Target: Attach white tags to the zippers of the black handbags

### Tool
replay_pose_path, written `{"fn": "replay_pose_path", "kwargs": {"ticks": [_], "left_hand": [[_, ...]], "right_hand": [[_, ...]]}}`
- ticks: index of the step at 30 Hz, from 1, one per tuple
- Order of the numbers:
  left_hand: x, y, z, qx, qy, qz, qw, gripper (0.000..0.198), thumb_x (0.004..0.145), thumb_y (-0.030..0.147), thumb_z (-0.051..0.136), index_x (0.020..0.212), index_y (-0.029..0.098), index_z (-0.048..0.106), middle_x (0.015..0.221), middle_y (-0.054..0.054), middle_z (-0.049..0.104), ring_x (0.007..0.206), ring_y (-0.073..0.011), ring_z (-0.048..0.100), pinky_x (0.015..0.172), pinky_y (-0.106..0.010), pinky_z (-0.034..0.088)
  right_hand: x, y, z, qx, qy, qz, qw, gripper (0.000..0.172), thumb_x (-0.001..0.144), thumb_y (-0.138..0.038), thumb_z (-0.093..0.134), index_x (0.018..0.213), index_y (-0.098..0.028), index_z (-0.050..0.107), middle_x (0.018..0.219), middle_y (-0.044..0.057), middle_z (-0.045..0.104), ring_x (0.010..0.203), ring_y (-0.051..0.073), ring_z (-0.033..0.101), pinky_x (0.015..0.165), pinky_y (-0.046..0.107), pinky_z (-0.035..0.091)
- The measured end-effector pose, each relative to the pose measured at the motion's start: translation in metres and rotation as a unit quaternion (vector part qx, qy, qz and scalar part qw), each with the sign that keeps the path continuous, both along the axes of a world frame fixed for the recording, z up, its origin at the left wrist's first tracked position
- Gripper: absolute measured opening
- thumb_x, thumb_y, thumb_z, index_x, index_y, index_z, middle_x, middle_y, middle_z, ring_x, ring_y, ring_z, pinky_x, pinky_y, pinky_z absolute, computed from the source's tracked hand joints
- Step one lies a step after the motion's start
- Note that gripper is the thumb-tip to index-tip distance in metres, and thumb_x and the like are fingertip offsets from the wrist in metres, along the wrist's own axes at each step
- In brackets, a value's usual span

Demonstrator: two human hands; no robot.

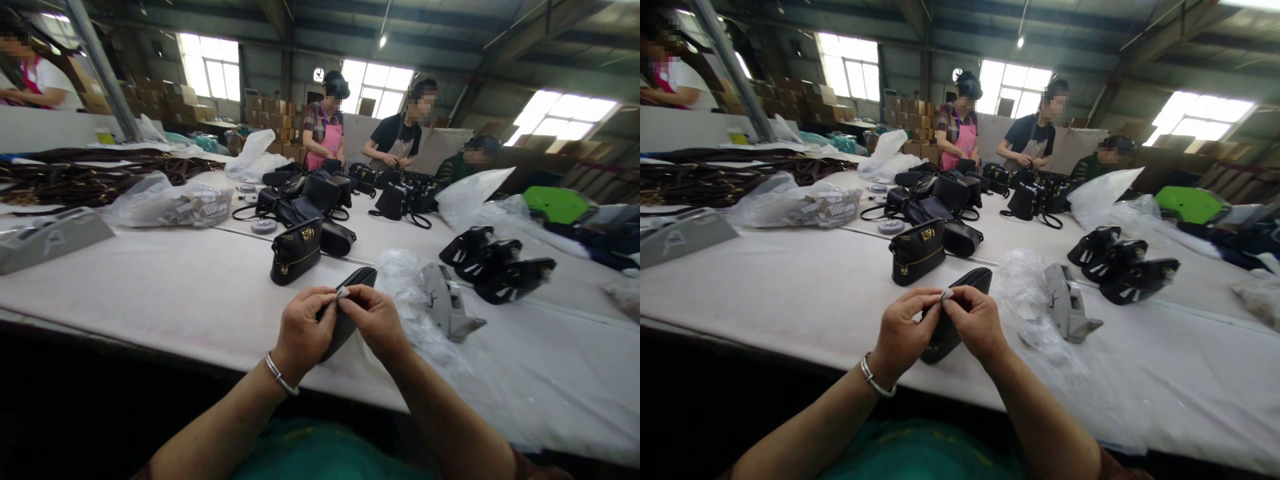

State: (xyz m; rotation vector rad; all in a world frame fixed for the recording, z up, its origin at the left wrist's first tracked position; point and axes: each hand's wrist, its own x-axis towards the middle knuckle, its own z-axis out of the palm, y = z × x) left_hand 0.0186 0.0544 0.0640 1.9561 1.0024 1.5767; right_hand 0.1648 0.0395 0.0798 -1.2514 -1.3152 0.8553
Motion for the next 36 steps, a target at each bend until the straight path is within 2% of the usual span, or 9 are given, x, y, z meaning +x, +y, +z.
{"fn": "replay_pose_path", "kwargs": {"ticks": [10, 13, 17, 22, 27, 32, 36], "left_hand": [[-0.006, 0.000, 0.000, 0.003, 0.005, -0.034, 0.999, 0.017, 0.086, 0.014, 0.063, 0.097, 0.020, 0.074, 0.101, -0.007, 0.074, 0.095, -0.0192, 0.069, 0.088, -0.036, 0.059], [-0.008, 0.003, 0.001, -0.017, 0.009, -0.039, 0.999, 0.017, 0.085, 0.018, 0.064, 0.101, 0.020, 0.072, 0.100, -0.007, 0.073, 0.092, -0.0188, 0.069, 0.081, -0.033, 0.061], [-0.007, 0.006, 0.001, -0.028, -0.009, -0.039, 0.999, 0.010, 0.088, 0.019, 0.063, 0.091, 0.020, 0.072, 0.093, -0.006, 0.071, 0.085, -0.0160, 0.068, 0.072, -0.027, 0.061], [-0.004, 0.004, -0.005, 0.047, -0.002, 0.004, 0.999, 0.009, 0.088, 0.017, 0.063, 0.089, 0.020, 0.071, 0.091, -0.006, 0.069, 0.083, -0.0160, 0.067, 0.079, -0.030, 0.059], [-0.005, 0.000, -0.006, 0.149, 0.090, 0.029, 0.984, 0.017, 0.089, 0.013, 0.058, 0.099, 0.018, 0.070, 0.099, -0.011, 0.069, 0.091, -0.0205, 0.067, 0.083, -0.034, 0.058], [-0.009, -0.004, -0.002, 0.180, 0.182, 0.046, 0.965, 0.023, 0.091, 0.015, 0.056, 0.110, 0.019, 0.068, 0.108, -0.012, 0.069, 0.099, -0.0229, 0.065, 0.088, -0.036, 0.057], [-0.009, -0.009, -0.006, 0.200, 0.221, 0.060, 0.953, 0.030, 0.090, 0.016, 0.058, 0.120, 0.015, 0.065, 0.112, -0.015, 0.065, 0.104, -0.0252, 0.062, 0.092, -0.038, 0.056]], "right_hand": [[0.001, 0.003, 0.000, 0.010, -0.035, 0.009, 0.999, 0.020, 0.081, -0.036, 0.069, 0.088, -0.018, 0.076, 0.083, 0.005, 0.075, 0.075, 0.020, 0.068, 0.069, 0.029, 0.054], [0.002, 0.004, 0.000, 0.022, -0.037, 0.009, 0.999, 0.019, 0.081, -0.035, 0.068, 0.088, -0.018, 0.076, 0.083, 0.005, 0.075, 0.077, 0.020, 0.068, 0.071, 0.030, 0.054], [0.001, 0.004, 0.001, 0.027, -0.051, -0.001, 0.998, 0.019, 0.081, -0.035, 0.068, 0.086, -0.018, 0.075, 0.081, 0.005, 0.075, 0.076, 0.020, 0.067, 0.069, 0.030, 0.053], [-0.003, 0.001, 0.005, 0.010, -0.043, -0.014, 0.999, 0.019, 0.080, -0.036, 0.069, 0.084, -0.018, 0.075, 0.080, 0.005, 0.075, 0.074, 0.020, 0.067, 0.068, 0.029, 0.053], [-0.004, 0.001, 0.008, -0.012, -0.028, -0.027, 0.999, 0.020, 0.077, -0.037, 0.071, 0.079, -0.018, 0.074, 0.077, 0.004, 0.074, 0.071, 0.019, 0.066, 0.066, 0.028, 0.052], [-0.002, 0.002, 0.006, -0.046, 0.016, -0.025, 0.999, 0.024, 0.074, -0.041, 0.074, 0.074, -0.017, 0.073, 0.067, 0.002, 0.069, 0.059, 0.015, 0.060, 0.055, 0.026, 0.046], [0.000, 0.003, 0.007, -0.057, 0.024, -0.020, 0.998, 0.032, 0.073, -0.047, 0.074, 0.072, -0.016, 0.072, 0.059, 0.001, 0.065, 0.053, 0.014, 0.055, 0.051, 0.026, 0.044]]}}
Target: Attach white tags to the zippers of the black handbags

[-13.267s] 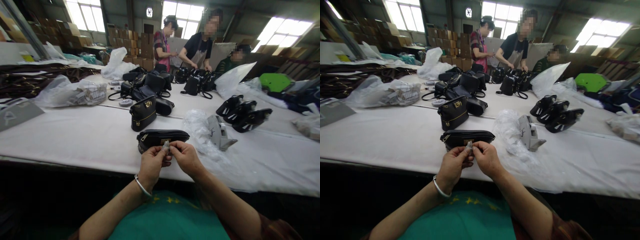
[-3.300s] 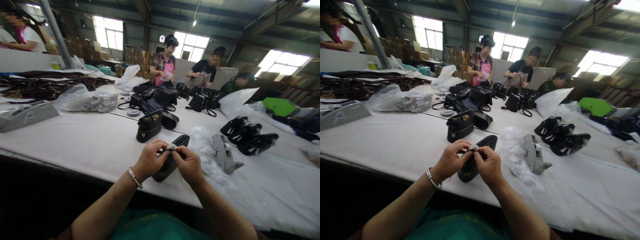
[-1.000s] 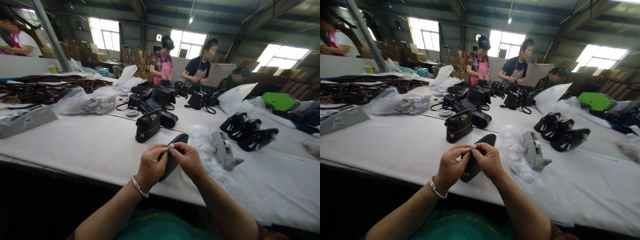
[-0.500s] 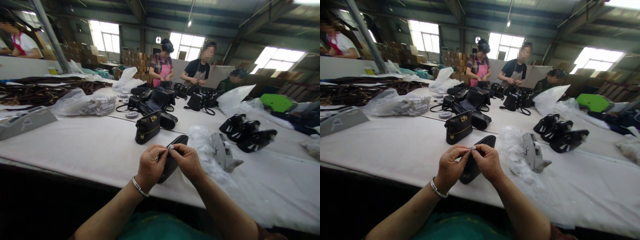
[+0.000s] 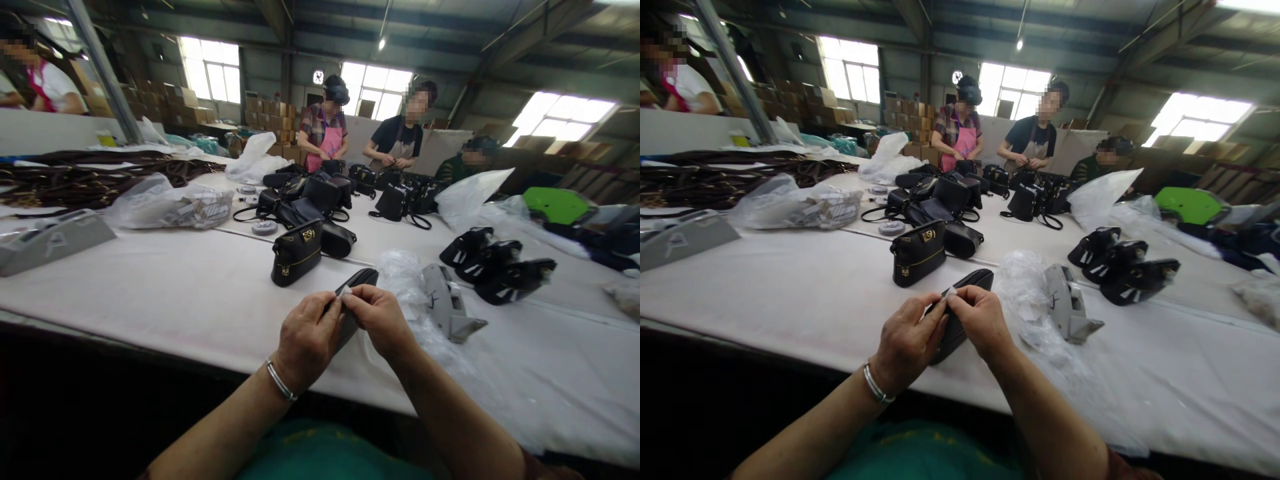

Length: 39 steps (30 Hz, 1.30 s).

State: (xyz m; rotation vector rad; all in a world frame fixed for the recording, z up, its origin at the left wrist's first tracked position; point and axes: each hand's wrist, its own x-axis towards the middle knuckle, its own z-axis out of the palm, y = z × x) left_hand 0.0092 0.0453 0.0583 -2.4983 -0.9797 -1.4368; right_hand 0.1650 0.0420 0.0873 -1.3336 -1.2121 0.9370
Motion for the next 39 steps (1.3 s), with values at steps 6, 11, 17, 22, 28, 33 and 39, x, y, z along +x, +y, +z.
{"fn": "replay_pose_path", "kwargs": {"ticks": [6, 11, 17, 22, 28, 33, 39], "left_hand": [[0.002, -0.006, -0.007, 0.024, 0.002, 0.030, 0.999, 0.033, 0.088, 0.014, 0.060, 0.121, 0.013, 0.066, 0.102, -0.014, 0.062, 0.101, -0.0273, 0.058, 0.090, -0.046, 0.055], [-0.004, -0.001, 0.003, -0.114, -0.106, -0.033, 0.987, 0.025, 0.090, 0.017, 0.059, 0.112, 0.017, 0.071, 0.103, -0.012, 0.061, 0.099, -0.0229, 0.060, 0.089, -0.040, 0.055], [-0.005, 0.022, 0.018, -0.290, -0.162, -0.108, 0.937, 0.014, 0.087, 0.022, 0.064, 0.095, 0.019, 0.074, 0.092, -0.006, 0.063, 0.086, -0.0170, 0.063, 0.073, -0.029, 0.057], [-0.005, 0.026, 0.023, -0.341, -0.131, -0.114, 0.924, 0.012, 0.084, 0.024, 0.065, 0.088, 0.018, 0.075, 0.089, -0.006, 0.062, 0.082, -0.0162, 0.062, 0.065, -0.026, 0.056], [-0.007, 0.027, 0.026, -0.378, -0.134, -0.124, 0.908, 0.008, 0.081, 0.022, 0.066, 0.082, 0.017, 0.072, 0.089, -0.006, 0.064, 0.083, -0.0160, 0.063, 0.066, -0.025, 0.057], [-0.004, 0.030, 0.025, -0.382, -0.144, -0.111, 0.906, 0.007, 0.080, 0.021, 0.064, 0.078, 0.017, 0.070, 0.088, -0.005, 0.065, 0.083, -0.0165, 0.064, 0.064, -0.024, 0.056], [0.001, 0.025, 0.023, -0.388, -0.177, -0.091, 0.900, 0.010, 0.081, 0.024, 0.064, 0.081, 0.017, 0.070, 0.093, -0.006, 0.066, 0.082, -0.0157, 0.066, 0.067, -0.024, 0.058]], "right_hand": [[-0.002, 0.003, 0.003, -0.001, -0.035, -0.002, 0.999, 0.031, 0.075, -0.045, 0.073, 0.069, -0.015, 0.071, 0.066, 0.004, 0.068, 0.060, 0.015, 0.056, 0.056, 0.026, 0.044], [0.000, 0.001, -0.001, 0.011, -0.072, -0.006, 0.997, 0.028, 0.079, -0.043, 0.069, 0.074, -0.015, 0.072, 0.066, 0.003, 0.066, 0.062, 0.015, 0.054, 0.057, 0.026, 0.043], [0.002, 0.000, -0.002, 0.048, -0.090, -0.012, 0.995, 0.024, 0.080, -0.039, 0.068, 0.074, -0.016, 0.072, 0.066, 0.001, 0.064, 0.063, 0.015, 0.054, 0.057, 0.026, 0.042], [0.003, 0.001, -0.004, 0.078, -0.114, -0.013, 0.990, 0.020, 0.081, -0.036, 0.067, 0.075, -0.017, 0.072, 0.070, 0.002, 0.067, 0.067, 0.016, 0.057, 0.062, 0.027, 0.044], [0.002, 0.003, -0.006, 0.098, -0.122, -0.007, 0.988, 0.017, 0.082, -0.032, 0.067, 0.074, -0.018, 0.072, 0.070, 0.001, 0.068, 0.068, 0.016, 0.058, 0.063, 0.027, 0.045], [0.001, 0.006, -0.006, 0.099, -0.126, -0.002, 0.987, 0.017, 0.083, -0.032, 0.067, 0.075, -0.018, 0.072, 0.071, 0.002, 0.069, 0.069, 0.017, 0.061, 0.065, 0.027, 0.047], [0.022, -0.013, -0.014, 0.127, -0.130, -0.045, 0.982, 0.029, 0.087, -0.036, 0.064, 0.109, -0.018, 0.070, 0.087, 0.005, 0.071, 0.073, 0.018, 0.064, 0.067, 0.029, 0.052]]}}
